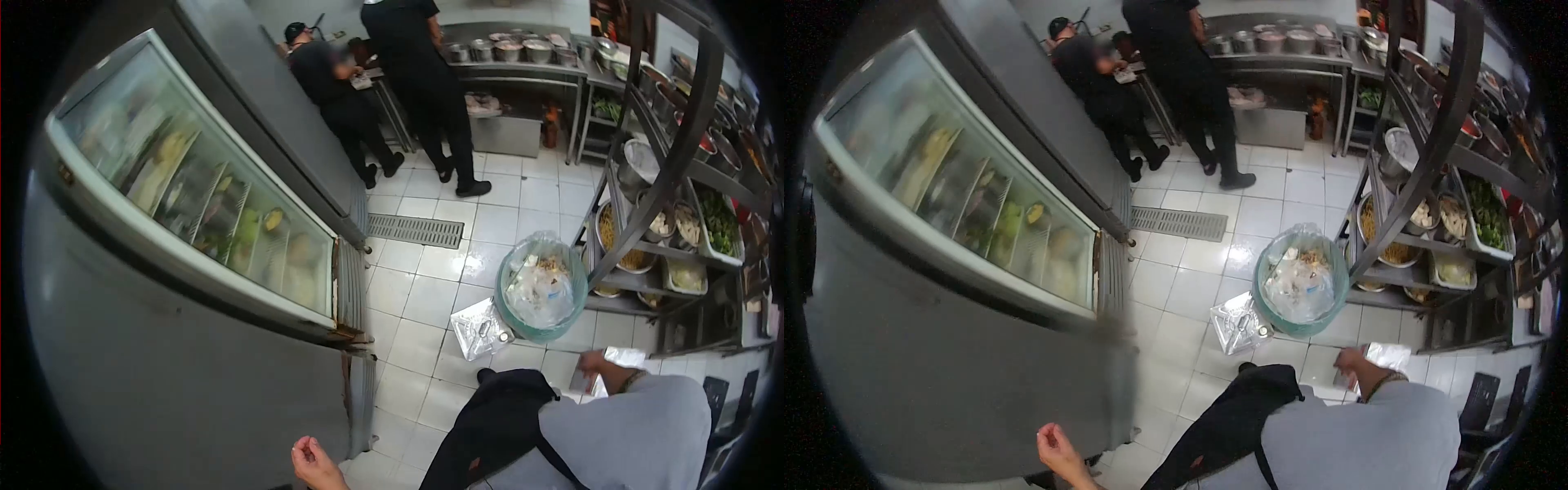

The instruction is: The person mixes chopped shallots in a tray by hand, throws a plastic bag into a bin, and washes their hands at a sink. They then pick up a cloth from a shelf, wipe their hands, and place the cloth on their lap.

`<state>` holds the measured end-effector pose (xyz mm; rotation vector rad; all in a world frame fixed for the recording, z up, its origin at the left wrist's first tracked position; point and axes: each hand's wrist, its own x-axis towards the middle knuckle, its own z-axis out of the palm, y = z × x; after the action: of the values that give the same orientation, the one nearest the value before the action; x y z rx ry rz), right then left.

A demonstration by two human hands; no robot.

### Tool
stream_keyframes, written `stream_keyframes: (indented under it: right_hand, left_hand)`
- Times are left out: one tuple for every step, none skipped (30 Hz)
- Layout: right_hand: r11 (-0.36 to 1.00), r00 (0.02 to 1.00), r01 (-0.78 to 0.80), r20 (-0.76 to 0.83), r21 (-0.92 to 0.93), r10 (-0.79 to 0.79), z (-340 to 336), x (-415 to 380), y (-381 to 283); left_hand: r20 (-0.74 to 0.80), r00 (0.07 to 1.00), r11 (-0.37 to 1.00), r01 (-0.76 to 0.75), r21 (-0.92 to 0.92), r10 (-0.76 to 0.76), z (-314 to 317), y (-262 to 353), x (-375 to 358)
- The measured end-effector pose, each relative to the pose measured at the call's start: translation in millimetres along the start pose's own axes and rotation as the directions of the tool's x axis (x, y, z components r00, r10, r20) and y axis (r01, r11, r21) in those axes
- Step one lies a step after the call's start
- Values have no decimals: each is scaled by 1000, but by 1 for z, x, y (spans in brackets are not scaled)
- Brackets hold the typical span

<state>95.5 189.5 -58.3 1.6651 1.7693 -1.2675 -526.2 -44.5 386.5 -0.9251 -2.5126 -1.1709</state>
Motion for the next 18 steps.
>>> stream_keyframes:
  right_hand:
    - [998, 999, -32, 0, 60, 32, -22, 12, -26]
    - [991, 998, -64, 0, 120, 65, -46, 22, -55]
    - [979, 995, -95, 0, 180, 97, -72, 26, -91]
    - [975, 988, -29, -144, 220, 62, -92, 31, -121]
    - [969, 958, 45, -284, 241, 26, -112, 36, -150]
    - [949, 939, 71, -340, 307, 40, -133, 33, -189]
    - [923, 916, 105, -397, 369, 55, -155, 30, -221]
    - [951, 862, 196, -504, 240, -51, -171, 43, -239]
    - [960, 793, 262, -589, 104, -153, -184, 55, -252]
    - [954, 720, 298, -648, -34, -248, -186, 58, -261]
    - [947, 718, 308, -676, 92, -167, -193, 46, -281]
    - [967, 761, 224, -642, 123, -95, -195, 44, -286]
    - [979, 795, 146, -606, 141, -31, -194, 40, -293]
    - [985, 826, 70, -563, 158, 31, -186, 39, -300]
    - [984, 861, 28, -504, 176, 65, -173, 38, -299]
    - [981, 885, -13, -455, 192, 101, -165, 36, -296]
    - [918, 868, -54, -436, 393, 238, -148, 22, -300]
    - [843, 855, -67, -405, 534, 324, -126, 10, -298]
  left_hand:
    - [-59, 998, 999, 1, -40, -3, 15, -14, 16]
    - [-40, 999, 1000, 11, 0, -11, 26, -3, 34]
    - [-20, 999, 999, 25, 38, -25, 28, 19, 47]
    - [-8, 999, 996, 36, 78, -36, 32, 33, 61]
    - [44, 999, 993, 14, 120, -19, 39, 30, 77]
    - [79, 996, 995, 21, 102, -29, 52, 26, 94]
    - [112, 993, 996, 27, 84, -36, 66, 21, 109]
    - [154, 987, 997, 28, 75, -39, 80, 15, 126]
    - [208, 978, 989, -2, 147, -29, 96, 8, 143]
    - [240, 971, 997, -18, 82, -2, 113, 0, 162]
    - [270, 963, 1000, -25, 10, 21, 133, -7, 181]
    - [282, 959, 997, -17, -77, 38, 156, -11, 198]
    - [299, 941, 980, -113, -163, 158, 171, -17, 216]
    - [331, 925, 975, -131, -178, 185, 180, -13, 232]
    - [354, 910, 969, -157, -191, 217, 188, -6, 251]
    - [369, 893, 958, -188, -218, 259, 204, 3, 272]
    - [539, 830, 970, -9, -243, 143, 222, -7, 291]
    - [502, 841, 957, -60, -283, 201, 237, -8, 307]
